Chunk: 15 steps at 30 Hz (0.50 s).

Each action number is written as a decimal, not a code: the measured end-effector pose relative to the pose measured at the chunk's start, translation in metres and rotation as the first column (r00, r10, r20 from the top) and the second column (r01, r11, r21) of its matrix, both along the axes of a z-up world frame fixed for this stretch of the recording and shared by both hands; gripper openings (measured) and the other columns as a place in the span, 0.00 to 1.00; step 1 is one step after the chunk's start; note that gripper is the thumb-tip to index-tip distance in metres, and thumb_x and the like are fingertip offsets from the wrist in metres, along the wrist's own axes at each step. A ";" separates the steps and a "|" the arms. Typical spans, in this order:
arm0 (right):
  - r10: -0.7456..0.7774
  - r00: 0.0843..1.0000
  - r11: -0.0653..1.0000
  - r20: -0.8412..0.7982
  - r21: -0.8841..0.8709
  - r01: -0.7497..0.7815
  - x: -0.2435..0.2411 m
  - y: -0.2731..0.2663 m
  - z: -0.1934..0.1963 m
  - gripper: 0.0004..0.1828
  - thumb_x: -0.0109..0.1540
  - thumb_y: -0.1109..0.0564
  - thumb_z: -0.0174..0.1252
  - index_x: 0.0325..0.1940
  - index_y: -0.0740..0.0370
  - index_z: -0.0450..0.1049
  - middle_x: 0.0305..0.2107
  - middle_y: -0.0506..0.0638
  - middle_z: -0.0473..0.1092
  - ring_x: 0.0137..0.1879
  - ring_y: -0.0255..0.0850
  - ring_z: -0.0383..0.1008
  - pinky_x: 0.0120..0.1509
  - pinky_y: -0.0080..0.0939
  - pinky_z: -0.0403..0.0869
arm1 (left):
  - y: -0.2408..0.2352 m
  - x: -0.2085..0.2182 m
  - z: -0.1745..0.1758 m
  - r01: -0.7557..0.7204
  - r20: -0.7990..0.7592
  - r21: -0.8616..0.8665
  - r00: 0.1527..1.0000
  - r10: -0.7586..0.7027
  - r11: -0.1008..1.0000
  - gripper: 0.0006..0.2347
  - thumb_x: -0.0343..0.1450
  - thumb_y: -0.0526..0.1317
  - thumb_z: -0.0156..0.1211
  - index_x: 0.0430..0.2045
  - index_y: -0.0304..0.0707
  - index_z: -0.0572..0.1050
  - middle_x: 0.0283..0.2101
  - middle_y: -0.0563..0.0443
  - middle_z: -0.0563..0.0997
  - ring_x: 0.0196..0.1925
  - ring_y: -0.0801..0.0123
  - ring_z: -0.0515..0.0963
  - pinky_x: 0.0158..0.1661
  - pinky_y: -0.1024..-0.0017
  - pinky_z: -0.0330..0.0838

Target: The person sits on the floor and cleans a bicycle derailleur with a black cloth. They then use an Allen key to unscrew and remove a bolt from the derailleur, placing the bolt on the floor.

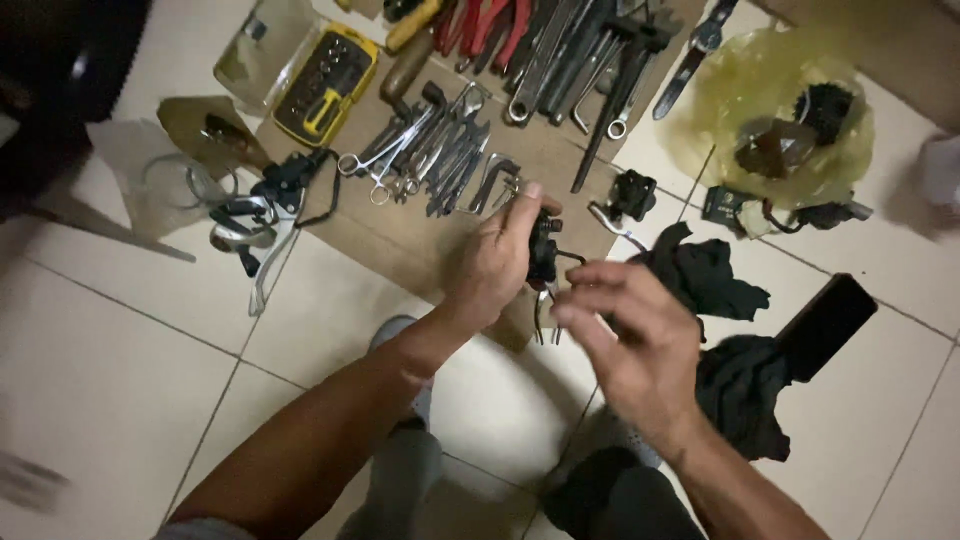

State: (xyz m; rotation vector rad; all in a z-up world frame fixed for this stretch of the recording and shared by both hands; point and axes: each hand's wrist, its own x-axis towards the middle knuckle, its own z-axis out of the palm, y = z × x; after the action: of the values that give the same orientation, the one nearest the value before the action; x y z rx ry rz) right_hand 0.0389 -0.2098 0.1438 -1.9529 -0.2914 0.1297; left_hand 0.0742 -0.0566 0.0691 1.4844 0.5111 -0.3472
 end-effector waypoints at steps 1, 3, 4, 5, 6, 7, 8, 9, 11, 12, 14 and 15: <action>0.022 0.999 0.999 -0.026 -0.025 -0.023 -0.009 -0.004 0.003 0.07 0.57 0.65 0.66 0.39 0.66 0.81 0.47 0.53 0.73 0.40 0.35 0.69 0.37 0.31 0.67 | 0.001 0.002 0.005 0.014 0.057 -0.001 0.998 -0.014 1.000 0.25 0.75 0.56 0.32 0.40 0.41 0.78 0.42 0.53 0.81 0.43 0.70 0.78 0.45 0.72 0.70; -0.046 0.991 0.995 -0.122 0.077 0.056 -0.021 -0.013 -0.011 0.10 0.57 0.68 0.65 0.43 0.68 0.78 0.48 0.53 0.70 0.41 0.35 0.70 0.42 0.32 0.70 | 0.001 0.005 0.022 -0.013 0.030 -0.109 0.999 0.017 0.994 0.25 0.75 0.56 0.34 0.41 0.38 0.78 0.35 0.52 0.78 0.33 0.71 0.75 0.36 0.73 0.70; -0.097 0.968 0.976 -0.232 0.169 0.139 -0.028 -0.018 -0.019 0.13 0.57 0.71 0.63 0.46 0.70 0.75 0.48 0.52 0.67 0.43 0.35 0.71 0.48 0.32 0.73 | 0.001 0.007 0.029 -0.049 -0.011 -0.218 0.999 0.047 0.975 0.25 0.75 0.56 0.35 0.42 0.35 0.77 0.29 0.51 0.75 0.24 0.72 0.73 0.26 0.74 0.71; -0.104 0.968 0.975 -0.230 0.168 0.145 -0.027 -0.023 -0.026 0.13 0.57 0.71 0.63 0.46 0.70 0.75 0.48 0.52 0.67 0.43 0.35 0.71 0.48 0.32 0.73 | 0.001 0.007 0.029 -0.042 -0.009 -0.218 0.999 0.041 0.975 0.25 0.75 0.56 0.35 0.42 0.35 0.77 0.29 0.51 0.75 0.24 0.72 0.73 0.26 0.74 0.71; -0.119 0.930 0.943 -0.348 0.253 0.215 -0.026 -0.029 -0.034 0.14 0.59 0.71 0.60 0.49 0.71 0.73 0.42 0.55 0.71 0.41 0.40 0.75 0.44 0.37 0.76 | 0.001 0.008 0.029 -0.009 0.016 -0.235 1.000 0.013 0.972 0.25 0.76 0.56 0.32 0.43 0.36 0.76 0.27 0.50 0.74 0.24 0.71 0.73 0.26 0.73 0.71; -0.122 0.879 0.898 -0.461 0.326 0.295 -0.025 -0.035 -0.041 0.14 0.62 0.70 0.58 0.52 0.73 0.71 0.35 0.59 0.74 0.38 0.45 0.79 0.40 0.41 0.80 | 0.000 0.010 0.029 0.028 0.042 -0.252 0.999 -0.018 0.967 0.26 0.76 0.55 0.29 0.45 0.37 0.76 0.25 0.49 0.73 0.24 0.70 0.73 0.26 0.72 0.70; -0.130 0.879 0.896 -0.459 0.326 0.302 -0.024 -0.040 -0.052 0.14 0.62 0.70 0.58 0.52 0.73 0.71 0.35 0.59 0.74 0.38 0.45 0.79 0.40 0.41 0.80 | -0.003 0.010 0.032 0.037 0.044 -0.252 0.999 -0.027 0.967 0.26 0.76 0.55 0.29 0.45 0.37 0.76 0.25 0.49 0.73 0.24 0.70 0.73 0.26 0.72 0.70; -0.159 0.884 0.879 -0.439 0.344 0.329 -0.023 -0.044 -0.063 0.14 0.61 0.71 0.58 0.51 0.76 0.71 0.30 0.63 0.74 0.32 0.48 0.78 0.36 0.45 0.80 | -0.005 0.008 0.036 0.074 0.070 -0.150 0.996 -0.064 0.986 0.24 0.77 0.55 0.31 0.48 0.43 0.77 0.38 0.44 0.77 0.39 0.63 0.76 0.43 0.68 0.71; -0.193 0.889 0.861 -0.416 0.363 0.357 -0.019 -0.051 -0.076 0.14 0.60 0.71 0.59 0.50 0.80 0.72 0.26 0.68 0.73 0.25 0.52 0.78 0.31 0.50 0.80 | -0.004 0.009 0.032 0.113 0.096 -0.046 0.989 -0.108 0.993 0.22 0.78 0.55 0.33 0.50 0.50 0.78 0.50 0.38 0.80 0.55 0.56 0.79 0.59 0.64 0.71; -0.212 0.873 0.853 -0.438 0.353 0.384 -0.016 -0.053 -0.079 0.14 0.60 0.72 0.58 0.50 0.81 0.72 0.25 0.69 0.72 0.25 0.53 0.77 0.32 0.50 0.79 | -0.001 0.010 0.025 0.144 0.079 -0.187 0.988 -0.131 0.972 0.23 0.78 0.56 0.36 0.55 0.42 0.74 0.46 0.36 0.77 0.49 0.56 0.79 0.51 0.63 0.77; -0.219 0.860 0.847 -0.461 0.348 0.402 -0.009 -0.057 -0.085 0.13 0.61 0.73 0.58 0.50 0.81 0.71 0.25 0.70 0.72 0.26 0.53 0.76 0.34 0.51 0.78 | 0.004 0.007 0.022 0.161 0.066 -0.318 0.987 -0.148 0.934 0.26 0.77 0.56 0.38 0.59 0.35 0.70 0.41 0.34 0.73 0.42 0.56 0.79 0.42 0.62 0.83; -0.226 0.791 0.791 -0.569 0.367 0.489 -0.006 -0.060 -0.088 0.13 0.60 0.72 0.58 0.49 0.78 0.72 0.29 0.68 0.71 0.30 0.52 0.77 0.37 0.49 0.79 | 0.003 0.003 0.027 0.167 0.082 -0.375 0.986 -0.147 0.912 0.27 0.76 0.59 0.41 0.58 0.34 0.71 0.37 0.36 0.76 0.38 0.59 0.82 0.38 0.63 0.84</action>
State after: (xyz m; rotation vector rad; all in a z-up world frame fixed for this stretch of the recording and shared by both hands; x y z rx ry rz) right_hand 0.0332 -0.2699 0.0560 -1.3535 0.3858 0.2672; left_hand 0.0774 -0.0538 0.0957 1.1528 0.2619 -0.5038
